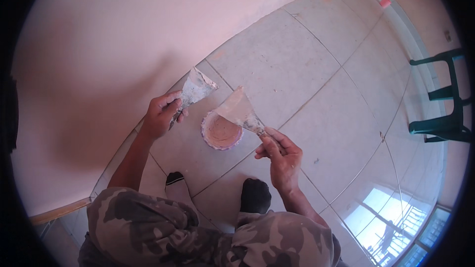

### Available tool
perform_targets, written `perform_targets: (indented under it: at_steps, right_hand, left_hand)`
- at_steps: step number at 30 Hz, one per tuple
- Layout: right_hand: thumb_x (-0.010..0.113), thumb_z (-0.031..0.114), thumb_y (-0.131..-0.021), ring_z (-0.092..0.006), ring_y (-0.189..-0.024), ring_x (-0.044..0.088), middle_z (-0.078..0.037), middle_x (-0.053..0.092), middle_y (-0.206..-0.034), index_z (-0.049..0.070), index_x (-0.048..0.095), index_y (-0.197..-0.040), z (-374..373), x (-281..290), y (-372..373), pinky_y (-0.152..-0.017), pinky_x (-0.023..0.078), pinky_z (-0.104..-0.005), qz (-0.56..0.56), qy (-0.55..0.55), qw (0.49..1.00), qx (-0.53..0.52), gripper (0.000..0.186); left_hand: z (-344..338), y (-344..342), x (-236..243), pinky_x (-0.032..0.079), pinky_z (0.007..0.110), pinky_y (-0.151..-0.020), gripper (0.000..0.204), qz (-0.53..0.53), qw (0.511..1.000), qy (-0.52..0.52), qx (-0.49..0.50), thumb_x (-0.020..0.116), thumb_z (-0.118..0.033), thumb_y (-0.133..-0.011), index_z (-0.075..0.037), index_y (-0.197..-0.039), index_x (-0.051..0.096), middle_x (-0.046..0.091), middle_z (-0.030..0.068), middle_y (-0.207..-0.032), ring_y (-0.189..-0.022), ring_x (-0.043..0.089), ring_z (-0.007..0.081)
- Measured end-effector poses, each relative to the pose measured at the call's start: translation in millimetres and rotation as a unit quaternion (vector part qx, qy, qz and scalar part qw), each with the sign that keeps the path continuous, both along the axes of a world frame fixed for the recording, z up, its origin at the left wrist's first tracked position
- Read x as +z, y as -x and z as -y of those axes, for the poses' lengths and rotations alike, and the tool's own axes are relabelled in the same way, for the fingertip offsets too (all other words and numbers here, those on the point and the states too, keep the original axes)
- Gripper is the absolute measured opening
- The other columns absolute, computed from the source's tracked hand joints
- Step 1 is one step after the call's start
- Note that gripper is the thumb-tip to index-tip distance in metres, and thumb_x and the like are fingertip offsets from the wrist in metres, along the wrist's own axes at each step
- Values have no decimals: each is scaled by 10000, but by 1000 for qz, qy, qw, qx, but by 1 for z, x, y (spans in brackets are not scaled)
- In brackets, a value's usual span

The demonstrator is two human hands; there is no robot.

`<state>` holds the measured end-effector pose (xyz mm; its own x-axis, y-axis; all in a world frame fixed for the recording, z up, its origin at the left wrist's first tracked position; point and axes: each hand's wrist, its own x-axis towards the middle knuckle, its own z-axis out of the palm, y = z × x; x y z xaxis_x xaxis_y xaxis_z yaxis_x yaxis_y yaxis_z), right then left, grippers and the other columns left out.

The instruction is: The person applies plaster or putty to the base of a wall using putty knives and a spatula.

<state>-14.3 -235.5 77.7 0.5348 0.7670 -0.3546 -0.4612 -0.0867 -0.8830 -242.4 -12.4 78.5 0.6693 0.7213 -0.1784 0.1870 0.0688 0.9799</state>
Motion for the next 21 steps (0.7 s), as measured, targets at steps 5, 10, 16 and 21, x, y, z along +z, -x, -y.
perform_targets:
  at_steps: [5,10,16,21]
  right_hand:
    - [620,90,-968,-164,-714,654,-142,692,-896,-109,619,-1191,-5,-6,17,-650,570,-291,-2,28,1000,7,299]
    - [615,89,-981,-171,-720,661,-132,682,-849,-103,614,-1209,-1,-10,19,-682,580,-295,-3,21,1000,0,298]
    - [614,94,-973,-172,-713,656,-143,688,-875,-107,619,-1188,-2,-13,25,-652,556,-297,-3,13,1000,-11,295]
    - [610,89,-984,-172,-721,661,-131,679,-835,-93,617,-1211,-3,-18,26,-681,579,-294,-12,5,1000,-18,291]
  left_hand:
    - [21,-14,-5,452,242,-606,333,1,999,-16,32,494,-96,-1021,98,-1281,568,637,72,-818,-651,553,98]
    - [26,-17,-5,439,230,-586,341,0,999,-22,39,495,-96,-1021,94,-1296,564,638,67,-814,-640,547,90]
    - [28,-15,-10,438,233,-578,345,16,999,-14,31,491,-89,-1019,91,-1304,560,639,68,-814,-636,545,88]
    - [31,-22,-5,436,236,-569,343,12,999,-22,25,487,-86,-1020,90,-1305,559,638,66,-812,-635,543,87]
